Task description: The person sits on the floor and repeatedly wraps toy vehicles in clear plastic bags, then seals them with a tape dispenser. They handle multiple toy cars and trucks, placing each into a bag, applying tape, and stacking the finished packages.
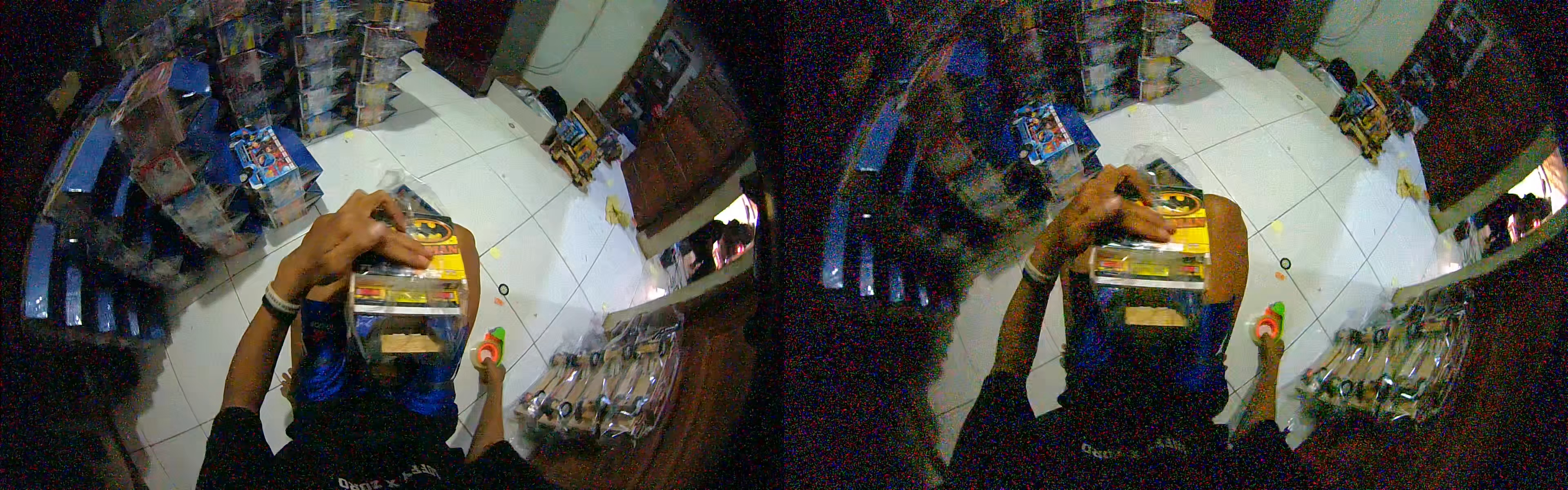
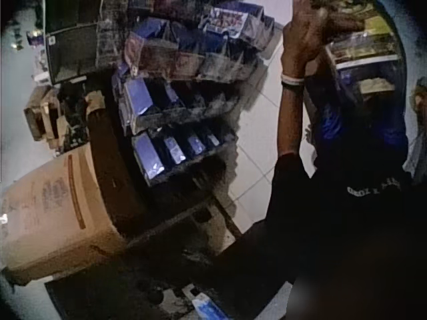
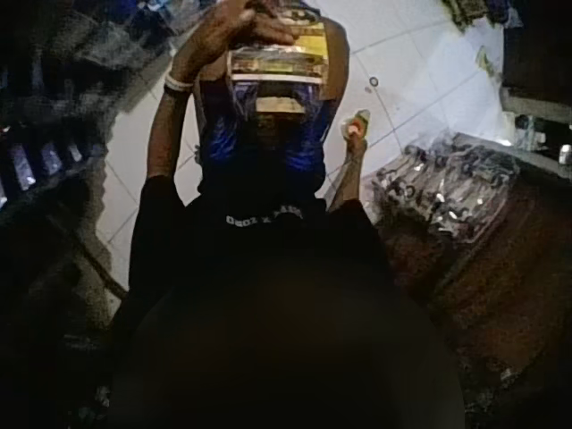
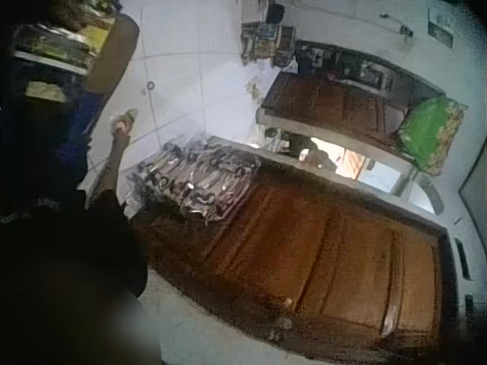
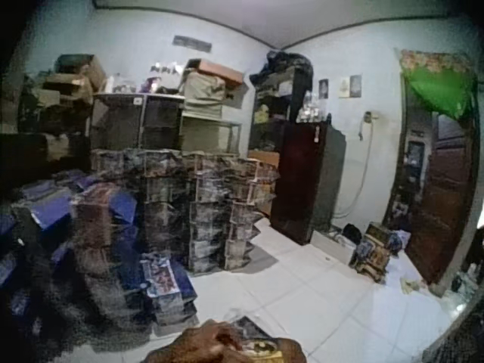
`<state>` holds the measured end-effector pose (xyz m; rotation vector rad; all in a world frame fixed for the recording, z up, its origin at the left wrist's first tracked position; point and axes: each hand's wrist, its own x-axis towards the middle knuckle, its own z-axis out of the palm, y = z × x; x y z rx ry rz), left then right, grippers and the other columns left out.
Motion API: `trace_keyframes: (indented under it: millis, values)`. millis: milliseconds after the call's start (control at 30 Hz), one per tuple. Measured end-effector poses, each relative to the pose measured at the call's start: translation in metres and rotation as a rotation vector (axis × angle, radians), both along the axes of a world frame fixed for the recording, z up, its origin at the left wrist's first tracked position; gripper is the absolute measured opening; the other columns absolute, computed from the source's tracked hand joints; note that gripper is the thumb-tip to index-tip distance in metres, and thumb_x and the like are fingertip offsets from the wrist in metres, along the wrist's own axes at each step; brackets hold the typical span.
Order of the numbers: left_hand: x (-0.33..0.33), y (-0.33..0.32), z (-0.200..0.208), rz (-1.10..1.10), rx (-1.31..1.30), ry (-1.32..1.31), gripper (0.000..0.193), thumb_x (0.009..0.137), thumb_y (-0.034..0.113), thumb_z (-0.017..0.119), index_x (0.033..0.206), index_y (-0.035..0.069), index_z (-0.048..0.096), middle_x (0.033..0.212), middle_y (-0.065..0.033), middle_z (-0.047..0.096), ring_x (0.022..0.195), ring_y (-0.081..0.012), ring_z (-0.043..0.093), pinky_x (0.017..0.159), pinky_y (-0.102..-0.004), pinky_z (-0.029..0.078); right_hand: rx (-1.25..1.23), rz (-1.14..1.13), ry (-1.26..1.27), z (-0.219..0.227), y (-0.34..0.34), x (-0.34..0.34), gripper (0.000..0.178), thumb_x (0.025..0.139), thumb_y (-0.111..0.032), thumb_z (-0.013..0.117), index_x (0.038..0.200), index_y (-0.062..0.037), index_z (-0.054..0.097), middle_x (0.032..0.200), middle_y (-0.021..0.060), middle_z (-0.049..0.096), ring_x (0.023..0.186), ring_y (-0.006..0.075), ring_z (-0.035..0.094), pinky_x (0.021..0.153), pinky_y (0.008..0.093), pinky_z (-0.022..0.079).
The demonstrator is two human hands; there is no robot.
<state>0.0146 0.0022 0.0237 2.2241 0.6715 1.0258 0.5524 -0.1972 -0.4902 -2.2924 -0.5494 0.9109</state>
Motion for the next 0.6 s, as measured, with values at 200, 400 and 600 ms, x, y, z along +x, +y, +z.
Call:
trace_keyframes:
  millis: [200, 400, 600]
  values:
    - [0.014, 0.029, 0.0, -0.225, -0.046, 0.073, 0.05, 0.106, 0.036, 0.042, 0.108, 0.001, 0.076, 0.12, -0.0131, 0.072, 0.117, -0.0296, 0.055, 0.106, -0.044, 0.038, 0.154, 0.002, 0.006, 0.021, 0.008, -0.042, 0.083, 0.094, -0.055, 0.067, 0.155, -0.0071, 0.038, 0.149, 0.0155, 0.054, 0.134, 0.0358, 0.053, 0.112, 0.0522, 0.043]
    - [0.025, 0.05, -0.007, -0.298, 0.18, 0.126, 0.049, 0.11, 0.03, 0.033, 0.117, 0.023, 0.08, 0.134, 0.0086, 0.07, 0.123, -0.0227, 0.05, 0.114, -0.0437, 0.024, 0.975, 0.119, 0.894, 0.229, 0.166, -0.074, 0.05, 0.099, -0.031, 0.065, 0.14, -0.0021, 0.06, 0.128, 0.0092, 0.069, 0.107, 0.0247, 0.068, 0.086, 0.0404, 0.058]
    - [0.036, 0.068, -0.01, -0.352, 0.116, 0.133, 0.049, 0.111, 0.033, 0.032, 0.124, 0.021, 0.077, 0.133, 0.0134, 0.07, 0.152, -0.02, 0.031, 0.123, -0.0453, 0.013, 1.125, 0.697, 0.498, 0.492, 0.226, -0.162, 0.058, 0.088, -0.027, 0.072, 0.138, 0.0009, 0.061, 0.132, 0.0137, 0.067, 0.113, 0.0227, 0.067, 0.097, 0.0366, 0.054]
